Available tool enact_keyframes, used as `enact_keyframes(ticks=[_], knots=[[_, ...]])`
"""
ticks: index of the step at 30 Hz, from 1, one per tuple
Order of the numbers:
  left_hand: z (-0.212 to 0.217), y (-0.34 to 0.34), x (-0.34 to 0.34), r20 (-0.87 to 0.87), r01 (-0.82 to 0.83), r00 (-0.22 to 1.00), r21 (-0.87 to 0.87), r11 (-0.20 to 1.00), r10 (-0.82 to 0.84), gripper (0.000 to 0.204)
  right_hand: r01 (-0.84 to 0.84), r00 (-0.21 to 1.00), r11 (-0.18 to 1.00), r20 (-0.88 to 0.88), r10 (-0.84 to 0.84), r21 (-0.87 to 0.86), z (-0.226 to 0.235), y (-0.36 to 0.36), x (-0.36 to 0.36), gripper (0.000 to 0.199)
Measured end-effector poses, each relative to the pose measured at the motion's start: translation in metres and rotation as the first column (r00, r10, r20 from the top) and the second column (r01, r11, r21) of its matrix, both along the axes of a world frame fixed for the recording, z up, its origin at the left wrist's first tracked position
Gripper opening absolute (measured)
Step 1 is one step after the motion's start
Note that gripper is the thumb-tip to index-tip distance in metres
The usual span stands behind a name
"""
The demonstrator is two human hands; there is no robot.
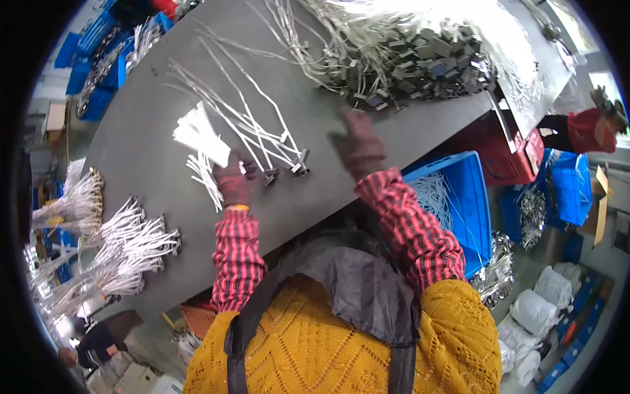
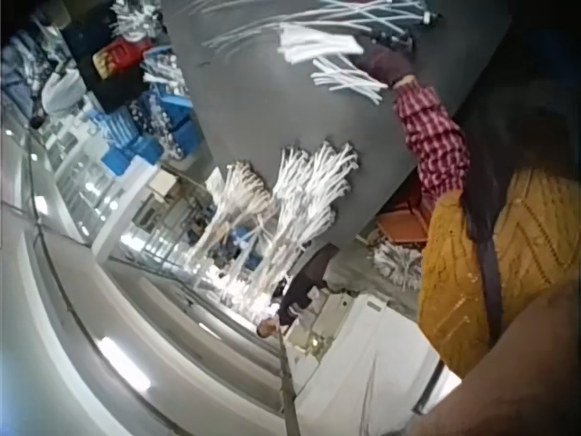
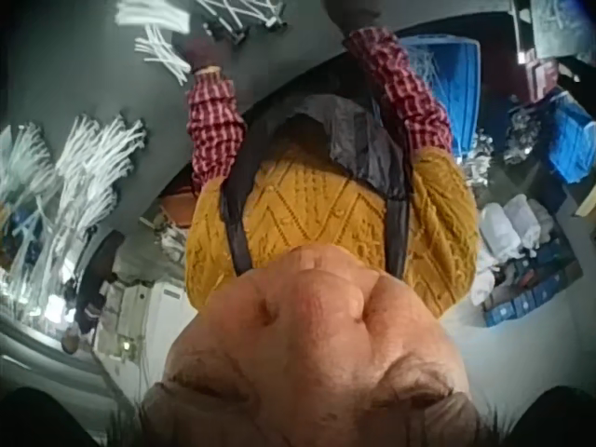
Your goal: Bundling and sorting long white wires into groups at a workbench.
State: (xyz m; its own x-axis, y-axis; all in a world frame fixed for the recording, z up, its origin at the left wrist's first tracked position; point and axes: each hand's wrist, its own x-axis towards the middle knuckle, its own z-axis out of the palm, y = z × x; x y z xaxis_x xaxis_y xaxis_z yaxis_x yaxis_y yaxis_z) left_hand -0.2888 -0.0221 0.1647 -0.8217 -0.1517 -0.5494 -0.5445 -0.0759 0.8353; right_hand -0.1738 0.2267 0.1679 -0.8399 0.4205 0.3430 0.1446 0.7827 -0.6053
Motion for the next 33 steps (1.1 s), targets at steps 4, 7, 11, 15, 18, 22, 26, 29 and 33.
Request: enact_keyframes(ticks=[4,7,11,15,18,22,26,29,33], knots=[[0.013,0.003,0.012,-0.153,0.121,0.984,0.222,0.968,-0.088,0.011,0.159,0.915,0.943,0.314,-0.252,0.293,-0.018,0.098,-0.024,0.037],[0.022,0.023,0.030,-0.171,0.218,0.973,0.443,0.870,-0.157,0.014,0.073,0.943,0.935,0.282,-0.178,0.347,-0.027,0.116,-0.015,0.035],[0.018,0.056,0.058,-0.084,0.265,0.959,0.598,0.757,-0.270,0.018,0.098,0.993,0.995,0.062,-0.097,-0.024,-0.015,0.069,0.043,0.035],[-0.009,0.106,0.100,0.079,0.367,0.895,0.430,0.825,-0.440,0.017,0.369,0.929,0.400,0.326,-0.172,-0.839,0.023,0.028,0.097,0.036],[-0.024,0.156,0.135,0.115,0.351,0.878,0.506,0.788,-0.465,0.018,0.330,0.944,0.253,0.316,-0.094,-0.909,0.043,0.014,0.121,0.038],[-0.014,0.213,0.170,0.021,0.496,0.833,0.417,0.762,-0.553,0.020,0.261,0.965,0.384,0.243,-0.095,-0.886,0.042,0.003,0.179,0.016],[0.000,0.241,0.187,0.188,0.183,0.929,0.516,0.837,-0.319,0.016,0.397,0.877,0.618,0.480,-0.036,-0.678,0.028,0.013,0.318,0.014],[-0.008,0.239,0.190,0.220,0.107,0.952,0.418,0.902,-0.214,0.016,0.617,0.784,0.414,0.563,-0.261,-0.669,0.010,0.040,0.442,0.010],[-0.024,0.218,0.182,0.120,0.045,0.978,0.682,0.730,-0.172,0.024,0.691,0.705,0.543,0.613,-0.358,-0.478,-0.027,0.065,0.577,0.019]])
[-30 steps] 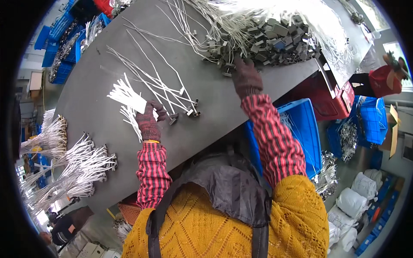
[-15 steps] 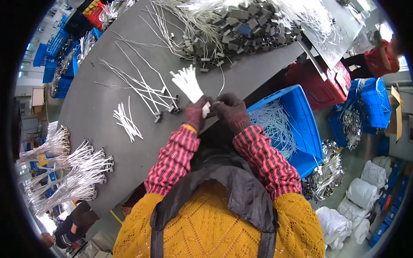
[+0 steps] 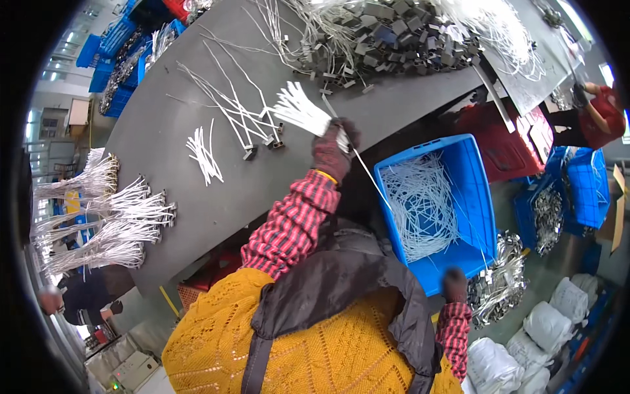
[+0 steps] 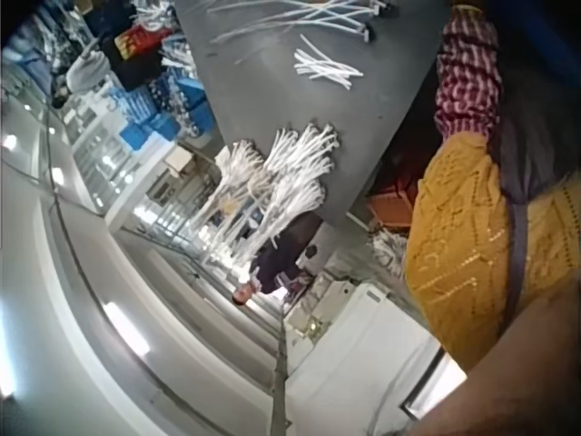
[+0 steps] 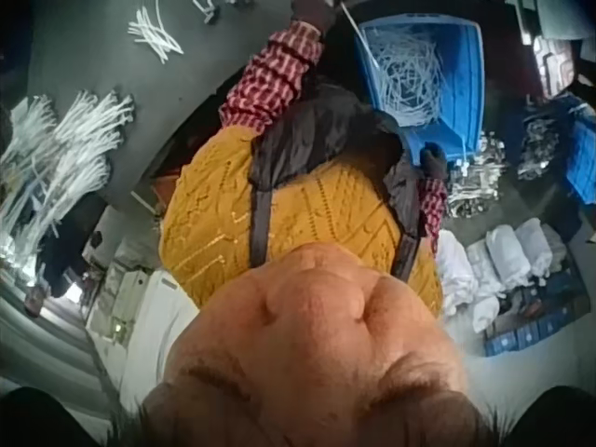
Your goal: Bundling and sorting long white wires into groups at a workbench.
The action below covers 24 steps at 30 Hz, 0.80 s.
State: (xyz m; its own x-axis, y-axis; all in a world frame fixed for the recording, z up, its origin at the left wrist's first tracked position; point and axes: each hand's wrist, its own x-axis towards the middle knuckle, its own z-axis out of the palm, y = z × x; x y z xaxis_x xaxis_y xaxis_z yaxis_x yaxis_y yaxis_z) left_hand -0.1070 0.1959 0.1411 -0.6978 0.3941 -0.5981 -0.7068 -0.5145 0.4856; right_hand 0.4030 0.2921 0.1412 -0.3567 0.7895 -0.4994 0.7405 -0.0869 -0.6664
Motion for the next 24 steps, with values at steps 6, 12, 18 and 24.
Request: enact_keyframes(ticks=[6,12,18,24], knots=[[0.002,-0.032,-0.050,-0.115,-0.106,0.988,0.020,0.994,0.108,0.019,0.194,0.977,0.980,0.102,-0.189,-0.048,-0.041,0.039,0.086,0.028],[0.008,-0.060,-0.074,-0.156,-0.156,0.978,-0.096,0.983,0.140,0.024,0.218,0.973,0.972,0.102,-0.209,-0.089,-0.050,0.055,0.060,0.025],[-0.019,-0.086,-0.065,-0.256,-0.160,0.954,0.012,0.987,0.158,0.021,-0.038,0.999,0.999,0.021,0.038,-0.001,-0.043,0.029,-0.082,0.023],[-0.062,-0.095,-0.045,-0.689,-0.119,0.671,-0.464,0.878,-0.273,0.022,-0.372,0.790,0.912,-0.575,0.213,-0.174,-0.012,-0.042,-0.364,0.043]])
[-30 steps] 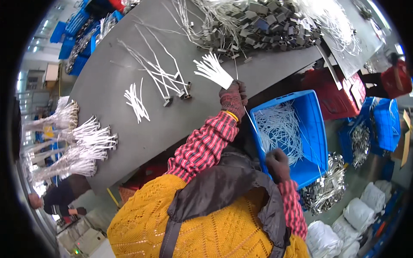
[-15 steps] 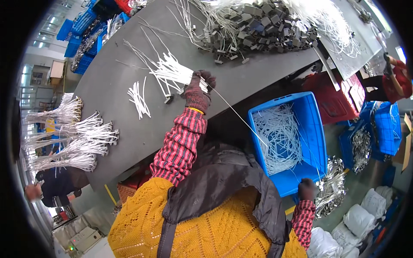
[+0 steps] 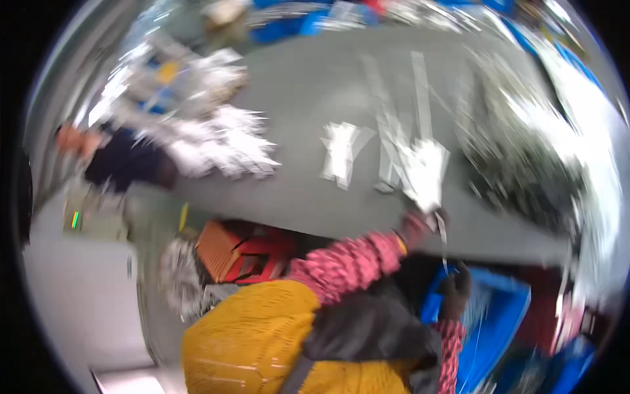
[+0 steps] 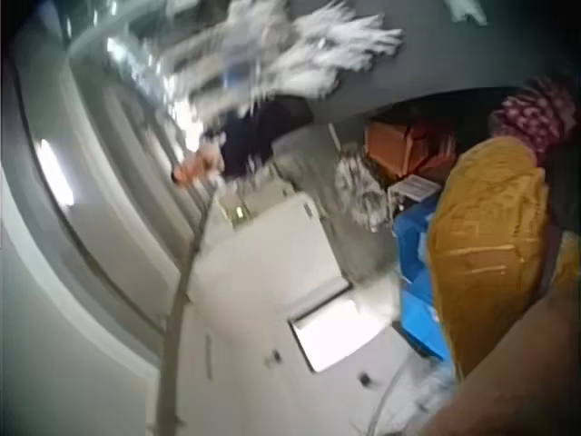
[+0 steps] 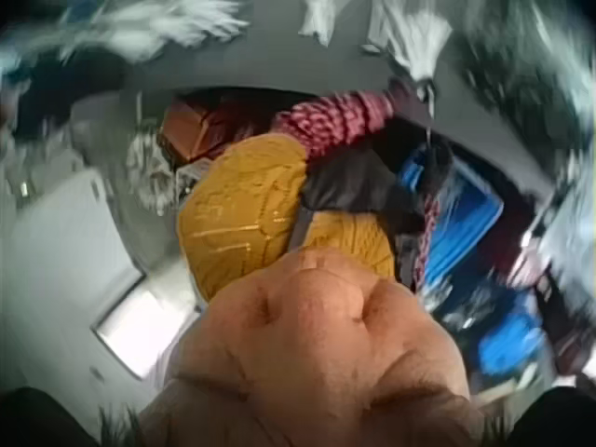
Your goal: Bundling and sorting long white wires into groups at a workbench.
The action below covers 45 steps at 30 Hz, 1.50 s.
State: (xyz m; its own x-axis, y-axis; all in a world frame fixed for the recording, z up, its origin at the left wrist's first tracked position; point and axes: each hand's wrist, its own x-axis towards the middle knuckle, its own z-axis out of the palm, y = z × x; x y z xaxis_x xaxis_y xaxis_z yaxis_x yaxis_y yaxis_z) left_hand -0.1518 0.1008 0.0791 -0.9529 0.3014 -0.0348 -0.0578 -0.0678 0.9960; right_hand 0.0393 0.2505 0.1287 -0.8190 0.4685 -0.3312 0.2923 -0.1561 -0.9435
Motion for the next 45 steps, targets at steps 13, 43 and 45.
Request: enact_keyframes(ticks=[13,43,45], knots=[[0.029,-0.038,-0.082,0.191,-0.207,0.917,-0.525,0.826,0.351,0.033,-0.307,0.951,0.948,-0.047,0.304,-0.087,0.012,-0.073,-0.226,0.030],[0.106,-0.071,-0.062,0.566,-0.335,0.824,0.458,0.823,0.021,0.024,-0.279,0.894,0.355,0.106,0.435,0.892,-0.083,0.118,-0.118,0.043],[0.106,-0.066,-0.056,0.535,-0.301,0.845,0.493,0.816,-0.011,0.024,-0.255,0.879,0.339,0.070,0.472,0.906,-0.091,0.133,-0.113,0.044]])
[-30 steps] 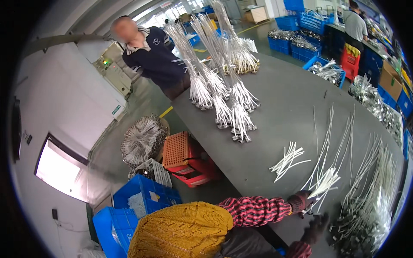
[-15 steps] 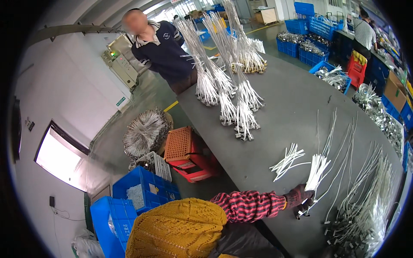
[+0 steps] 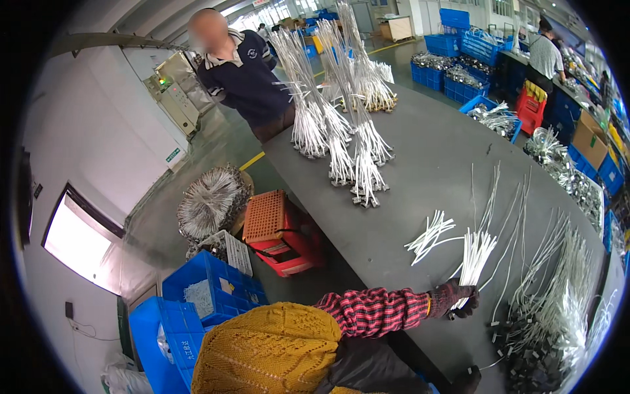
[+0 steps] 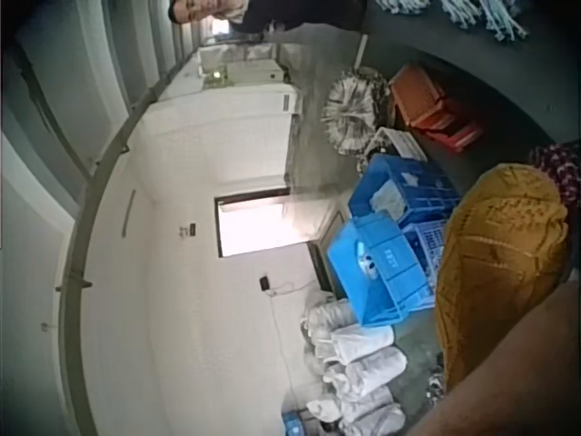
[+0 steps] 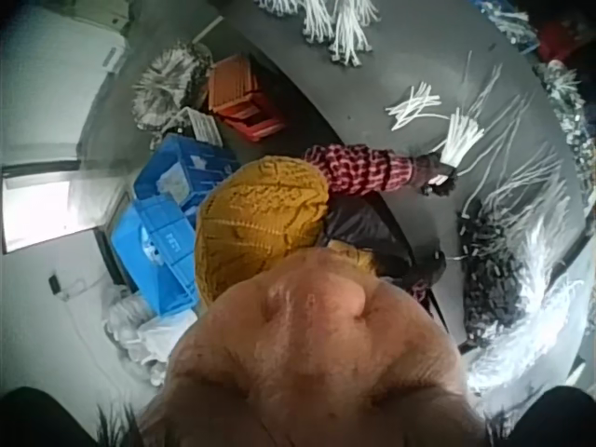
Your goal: Bundling and sorting long white wires into groups at a workbench.
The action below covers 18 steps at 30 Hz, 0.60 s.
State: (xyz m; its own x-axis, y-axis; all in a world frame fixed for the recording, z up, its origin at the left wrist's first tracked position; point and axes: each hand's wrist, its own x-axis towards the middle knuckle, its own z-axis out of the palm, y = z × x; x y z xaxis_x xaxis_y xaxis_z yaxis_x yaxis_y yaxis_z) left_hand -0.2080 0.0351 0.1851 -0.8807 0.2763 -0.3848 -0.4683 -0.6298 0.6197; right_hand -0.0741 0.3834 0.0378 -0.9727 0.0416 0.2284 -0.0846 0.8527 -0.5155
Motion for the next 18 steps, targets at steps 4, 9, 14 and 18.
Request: enact_keyframes(ticks=[4,9,14,18], knots=[[0.000,0.009,0.011,-0.055,0.047,0.997,0.000,0.999,-0.047,0.024,0.029,0.998,1.000,0.051,-0.030,0.012,-0.016,0.021,0.005,0.055],[-0.001,0.015,0.019,-0.104,0.110,0.989,0.031,0.993,-0.106,0.026,0.106,0.992,0.971,0.049,-0.119,0.212,-0.022,0.013,-0.002,0.033],[0.006,0.011,0.023,-0.074,0.160,0.984,-0.065,0.985,-0.164,0.027,0.268,0.963,0.947,-0.030,-0.267,0.178,-0.019,-0.001,-0.003,0.030],[0.030,-0.002,0.035,-0.151,0.088,0.985,-0.017,0.996,-0.090,0.024,0.137,0.991,0.976,-0.017,-0.136,0.167,-0.032,0.010,-0.001,0.039]])
